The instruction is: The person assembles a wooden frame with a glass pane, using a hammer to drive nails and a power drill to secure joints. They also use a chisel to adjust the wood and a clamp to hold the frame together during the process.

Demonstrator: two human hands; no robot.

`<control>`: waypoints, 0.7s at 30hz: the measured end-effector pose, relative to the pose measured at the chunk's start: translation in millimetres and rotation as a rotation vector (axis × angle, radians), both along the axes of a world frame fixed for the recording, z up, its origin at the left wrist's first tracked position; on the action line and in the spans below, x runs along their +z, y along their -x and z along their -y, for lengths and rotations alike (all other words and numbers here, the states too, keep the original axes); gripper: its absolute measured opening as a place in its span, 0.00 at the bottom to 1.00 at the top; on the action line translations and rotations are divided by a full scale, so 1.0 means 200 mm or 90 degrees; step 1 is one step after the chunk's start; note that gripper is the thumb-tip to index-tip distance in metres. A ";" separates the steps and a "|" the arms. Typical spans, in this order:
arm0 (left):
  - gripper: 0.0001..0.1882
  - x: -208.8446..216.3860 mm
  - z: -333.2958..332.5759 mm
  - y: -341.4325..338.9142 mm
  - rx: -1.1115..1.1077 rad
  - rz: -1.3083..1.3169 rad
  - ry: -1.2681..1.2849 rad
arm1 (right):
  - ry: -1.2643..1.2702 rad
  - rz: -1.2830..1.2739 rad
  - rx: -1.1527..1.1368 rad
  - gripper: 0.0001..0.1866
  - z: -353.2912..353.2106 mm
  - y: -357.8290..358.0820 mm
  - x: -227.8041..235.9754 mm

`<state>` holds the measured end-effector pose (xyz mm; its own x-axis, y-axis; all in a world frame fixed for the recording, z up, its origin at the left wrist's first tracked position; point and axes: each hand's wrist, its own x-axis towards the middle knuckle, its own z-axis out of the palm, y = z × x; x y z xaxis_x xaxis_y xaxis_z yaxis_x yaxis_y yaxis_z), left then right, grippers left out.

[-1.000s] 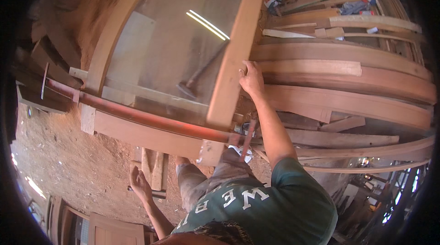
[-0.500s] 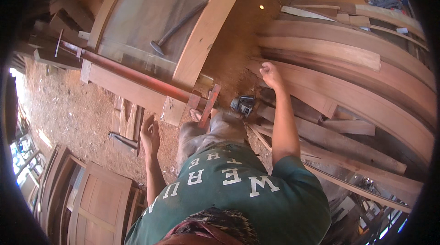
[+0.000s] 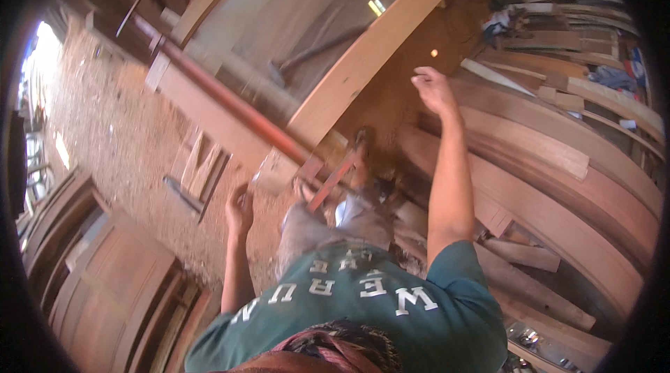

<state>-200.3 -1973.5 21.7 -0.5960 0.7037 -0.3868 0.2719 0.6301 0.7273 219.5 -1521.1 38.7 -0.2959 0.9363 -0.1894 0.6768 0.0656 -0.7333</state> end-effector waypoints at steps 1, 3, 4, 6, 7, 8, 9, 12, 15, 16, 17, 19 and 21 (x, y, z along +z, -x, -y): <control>0.17 -0.07 0.03 0.00 0.033 0.018 -0.032 | 0.056 -0.008 -0.009 0.19 -0.12 0.11 0.05; 0.17 -0.08 0.01 -0.03 0.083 0.017 0.018 | -0.072 -0.026 0.015 0.21 -0.46 0.15 -0.08; 0.18 -0.05 0.00 -0.06 0.102 0.019 0.050 | -0.095 -0.032 0.016 0.22 -0.63 0.22 -0.04; 0.18 -0.06 0.03 -0.12 0.153 -0.027 0.094 | -0.244 0.090 -0.003 0.23 -1.05 0.30 -0.11; 0.18 -0.13 0.13 -0.14 0.171 -0.048 0.067 | -0.297 0.111 0.004 0.23 -1.24 0.35 -0.14; 0.20 -0.07 0.11 -0.19 0.200 -0.032 0.136 | -0.348 0.137 0.006 0.24 -1.43 0.38 -0.17; 0.19 -0.06 0.13 -0.25 0.229 -0.048 0.149 | -0.397 0.160 0.010 0.24 -1.61 0.42 -0.21; 0.18 -0.09 0.32 -0.43 0.237 -0.077 0.265 | -0.431 0.246 0.007 0.31 -2.16 0.48 -0.38; 0.20 -0.15 0.71 -0.64 0.272 -0.075 0.406 | -0.371 0.344 0.008 0.37 -2.49 0.56 -0.46; 0.20 -0.12 0.76 -0.71 0.274 -0.037 0.450 | -0.351 0.346 0.010 0.37 -2.56 0.59 -0.47; 0.21 -0.11 0.79 -0.77 0.273 0.003 0.488 | -0.333 0.351 0.008 0.37 -2.63 0.61 -0.45; 0.20 -0.08 0.80 -0.90 0.372 0.082 0.468 | -0.326 0.352 0.003 0.37 -2.75 0.65 -0.46; 0.20 -0.02 0.93 -1.06 0.445 0.125 0.433 | -0.329 0.333 0.011 0.37 -2.86 0.73 -0.50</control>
<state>11.7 -2158.9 18.3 -0.6738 -0.1899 -0.7141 -0.4064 0.9023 0.1436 72.9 -949.3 -61.8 -0.3038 0.9401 0.1548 0.9253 0.3298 -0.1870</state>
